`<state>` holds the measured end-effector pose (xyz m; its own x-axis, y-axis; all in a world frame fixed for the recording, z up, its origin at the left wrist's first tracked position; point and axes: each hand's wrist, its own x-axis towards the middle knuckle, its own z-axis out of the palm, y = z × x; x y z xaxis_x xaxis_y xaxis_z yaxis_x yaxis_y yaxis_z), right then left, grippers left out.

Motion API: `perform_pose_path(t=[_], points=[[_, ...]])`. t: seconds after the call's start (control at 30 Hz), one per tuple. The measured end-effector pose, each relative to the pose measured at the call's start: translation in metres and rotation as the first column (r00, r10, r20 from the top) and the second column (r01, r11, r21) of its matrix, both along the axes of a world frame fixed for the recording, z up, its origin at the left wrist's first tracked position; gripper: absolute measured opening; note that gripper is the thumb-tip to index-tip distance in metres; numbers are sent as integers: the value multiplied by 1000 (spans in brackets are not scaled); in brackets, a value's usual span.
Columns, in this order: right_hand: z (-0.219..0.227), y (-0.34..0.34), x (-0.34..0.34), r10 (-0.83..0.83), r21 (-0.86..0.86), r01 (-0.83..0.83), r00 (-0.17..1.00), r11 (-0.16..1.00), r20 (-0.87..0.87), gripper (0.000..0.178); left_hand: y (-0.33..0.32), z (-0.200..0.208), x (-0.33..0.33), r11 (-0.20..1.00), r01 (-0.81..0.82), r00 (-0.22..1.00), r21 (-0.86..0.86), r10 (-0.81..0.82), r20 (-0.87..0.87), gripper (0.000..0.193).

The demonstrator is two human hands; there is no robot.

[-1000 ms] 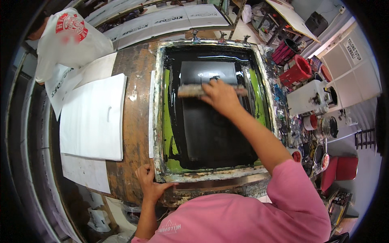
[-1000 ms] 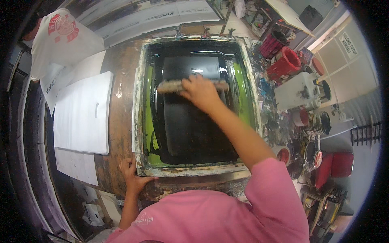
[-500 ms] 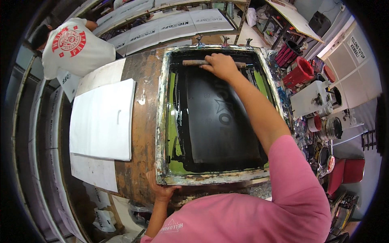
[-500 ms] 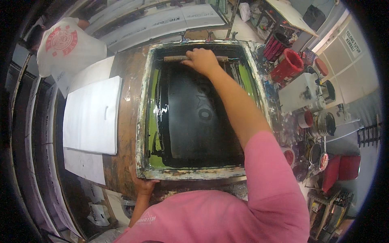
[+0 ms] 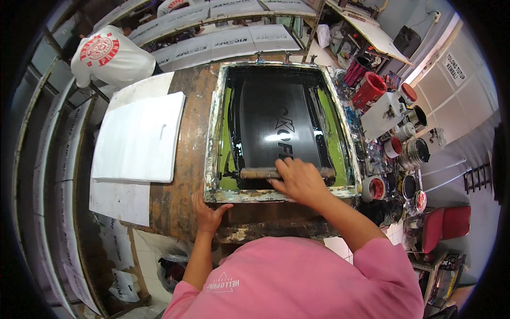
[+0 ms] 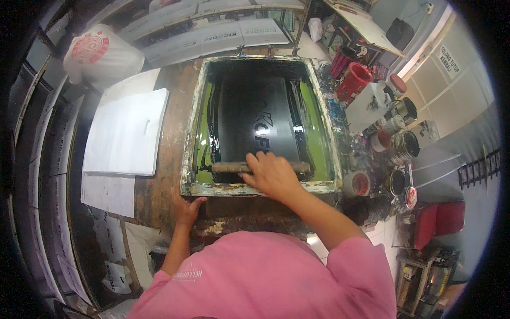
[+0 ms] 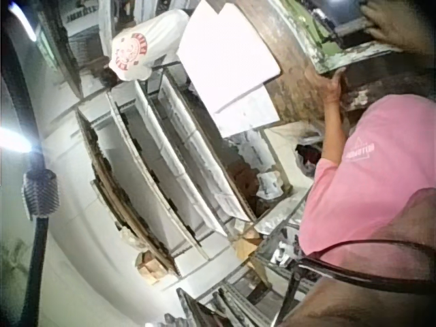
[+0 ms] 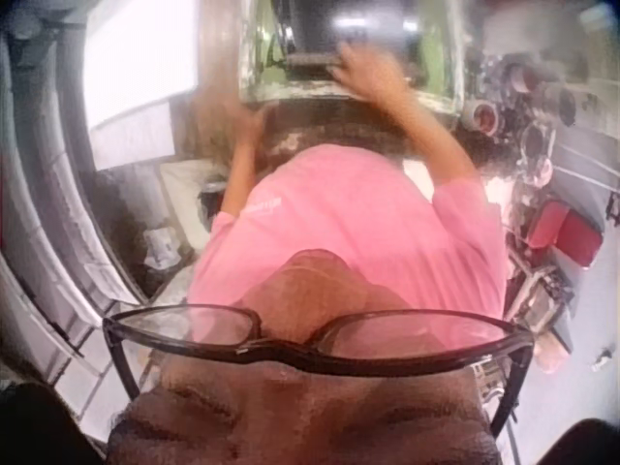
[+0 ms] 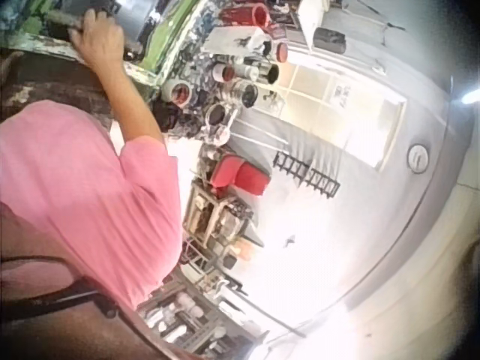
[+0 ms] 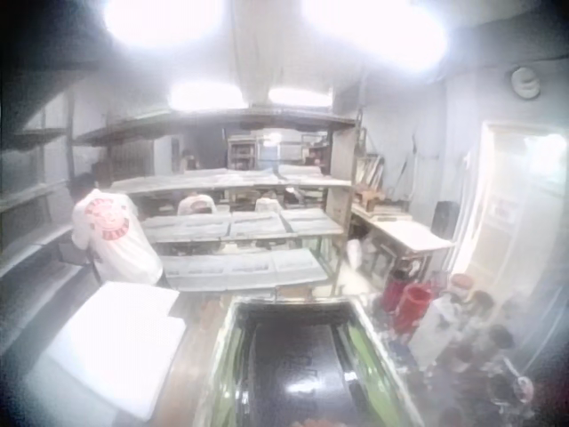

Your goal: The person performs screen printing on white bags by placing a bag on a work surface, lowering a screen frame, and using a squeegee to apply black ink across the design several times.

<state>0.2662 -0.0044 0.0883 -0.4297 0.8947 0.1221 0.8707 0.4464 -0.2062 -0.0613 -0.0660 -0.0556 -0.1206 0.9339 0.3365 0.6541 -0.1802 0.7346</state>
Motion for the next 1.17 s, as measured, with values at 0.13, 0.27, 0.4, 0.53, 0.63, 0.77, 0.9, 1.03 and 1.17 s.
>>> perform_pose_path(t=[0.13,0.27,0.4,0.53,0.63,0.77,0.9,1.03,1.17], points=[[35,-31,6,27,21,-25,996,999,-91,40,5,22,11,998,27,985,63,-37,170,106],[68,-38,1,20,357,-14,1000,934,-15,31,18,85,38,983,-28,874,183,-64,481,91],[120,7,-2,-16,611,102,989,785,-145,31,55,167,57,924,-71,884,376,-116,452,77],[165,54,1,22,699,107,985,707,-173,42,87,186,54,891,57,870,451,-266,416,97],[187,69,3,18,741,118,985,661,-174,47,79,145,55,988,46,985,150,-20,-171,102],[203,80,4,-24,683,119,989,720,-146,48,41,75,72,961,-132,819,-245,-34,-572,108],[208,88,5,-32,717,96,994,691,-102,49,29,43,74,911,-199,756,-362,-92,-648,116],[212,85,2,-86,612,134,990,779,-108,51,29,44,80,886,-197,802,-420,-100,-589,119],[209,89,1,-85,663,111,994,741,-72,57,36,59,85,868,-175,804,-464,-146,-576,120]])
